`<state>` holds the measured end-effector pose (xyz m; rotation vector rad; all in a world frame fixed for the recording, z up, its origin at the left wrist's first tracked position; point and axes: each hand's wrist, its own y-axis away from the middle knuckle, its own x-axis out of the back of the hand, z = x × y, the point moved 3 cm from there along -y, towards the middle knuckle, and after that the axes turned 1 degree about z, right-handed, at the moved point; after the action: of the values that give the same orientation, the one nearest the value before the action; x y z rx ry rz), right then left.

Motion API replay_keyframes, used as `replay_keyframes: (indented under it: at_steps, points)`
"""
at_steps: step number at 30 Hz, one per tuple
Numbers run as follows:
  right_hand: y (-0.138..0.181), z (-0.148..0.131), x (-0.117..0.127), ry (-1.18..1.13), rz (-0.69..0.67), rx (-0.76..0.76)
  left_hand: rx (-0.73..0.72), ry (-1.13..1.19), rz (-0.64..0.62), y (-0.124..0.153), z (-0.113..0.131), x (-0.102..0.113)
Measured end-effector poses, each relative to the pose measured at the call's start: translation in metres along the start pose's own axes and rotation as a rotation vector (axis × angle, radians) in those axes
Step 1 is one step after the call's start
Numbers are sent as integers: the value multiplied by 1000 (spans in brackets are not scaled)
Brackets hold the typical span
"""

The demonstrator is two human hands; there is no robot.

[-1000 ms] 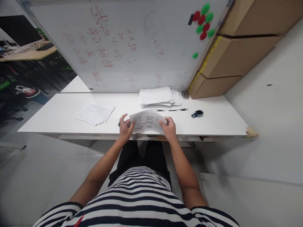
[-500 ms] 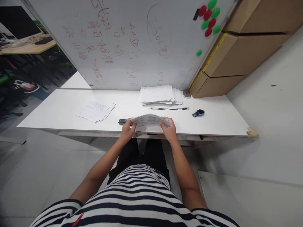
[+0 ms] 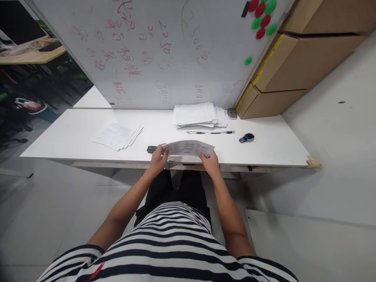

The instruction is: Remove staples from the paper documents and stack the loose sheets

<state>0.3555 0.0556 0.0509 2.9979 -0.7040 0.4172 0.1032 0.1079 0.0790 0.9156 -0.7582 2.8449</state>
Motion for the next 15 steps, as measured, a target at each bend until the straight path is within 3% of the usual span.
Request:
replay_keyframes:
  at_steps: [10, 15]
  points:
    - [6, 16, -11, -39, 1, 22, -6, -30, 21, 7, -7, -1]
    - [13, 11, -4, 39, 27, 18, -31, -59, -41, -1, -7, 6]
